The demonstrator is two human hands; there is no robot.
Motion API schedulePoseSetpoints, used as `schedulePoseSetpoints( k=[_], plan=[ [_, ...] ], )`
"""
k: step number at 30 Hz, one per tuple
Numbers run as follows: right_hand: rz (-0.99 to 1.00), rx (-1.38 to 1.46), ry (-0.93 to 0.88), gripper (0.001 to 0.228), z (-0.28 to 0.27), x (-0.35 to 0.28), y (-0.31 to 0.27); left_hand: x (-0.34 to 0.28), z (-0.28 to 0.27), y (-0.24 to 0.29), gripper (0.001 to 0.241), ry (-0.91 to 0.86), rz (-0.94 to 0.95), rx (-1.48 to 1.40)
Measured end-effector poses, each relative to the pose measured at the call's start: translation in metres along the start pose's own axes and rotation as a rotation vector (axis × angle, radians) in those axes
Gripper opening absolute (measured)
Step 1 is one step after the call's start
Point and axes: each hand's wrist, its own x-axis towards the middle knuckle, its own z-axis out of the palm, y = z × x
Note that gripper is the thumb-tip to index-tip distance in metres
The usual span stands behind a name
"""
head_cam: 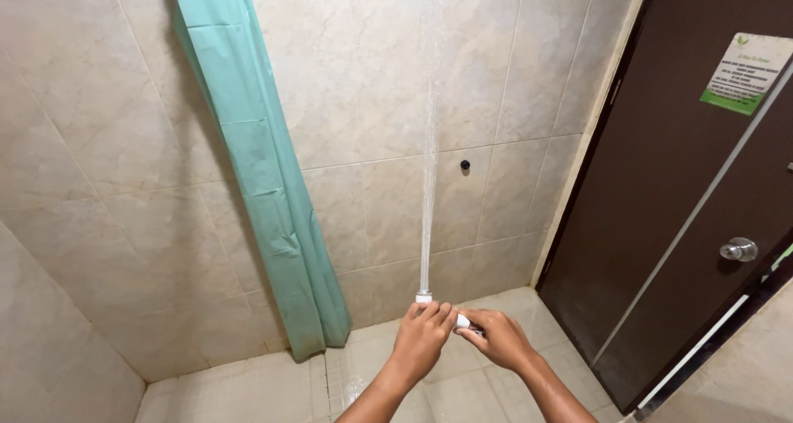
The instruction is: The person stands in a bathroom and uses a handheld shower head to spray water onto the floor and walls. They hold the shower head with both hands, directing the water stream downwards and towards the corner of the room.
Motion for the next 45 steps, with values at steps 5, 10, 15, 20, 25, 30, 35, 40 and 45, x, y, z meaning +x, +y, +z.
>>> schedulePoseSetpoints(
  k=[5, 10, 15, 20, 25, 30, 35, 40, 45],
  plan=[
    [-0.007, -0.02, -0.014, 0.03, 0.004, 0.003, -0.003, -0.008, 0.0, -0.004, 0.04, -0.025, -0.015, 0.0],
    [-0.056, -0.027, -0.022, 0.028, 0.01, 0.012, -0.006, -0.014, -0.006, -0.009, 0.045, -0.035, -0.035, 0.031],
    [-0.098, 0.023, -0.038, 0.03, 0.019, 0.016, -0.015, -0.023, -0.011, -0.012, 0.044, -0.062, -0.059, 0.084],
    [-0.118, 0.022, -0.052, 0.03, 0.026, 0.019, -0.023, -0.034, -0.014, -0.017, 0.045, -0.069, -0.071, 0.14],
    [-0.099, -0.023, -0.085, 0.029, 0.032, 0.021, -0.027, -0.041, -0.017, -0.02, 0.045, -0.058, -0.081, 0.142],
    [-0.134, 0.027, -0.068, 0.03, 0.035, 0.021, -0.023, -0.042, -0.016, -0.02, 0.045, -0.071, -0.088, 0.12],
    [-0.129, 0.013, -0.07, 0.028, 0.028, 0.015, -0.021, -0.035, -0.019, -0.014, 0.038, -0.085, -0.094, 0.081],
    [-0.107, -0.014, -0.046, 0.027, 0.022, 0.007, -0.016, -0.029, -0.016, -0.007, 0.032, -0.094, -0.084, 0.052],
    [-0.091, -0.034, -0.029, 0.028, 0.018, 0.002, -0.004, -0.023, -0.01, 0.0, 0.039, -0.042, -0.044, 0.033]
  ],
)
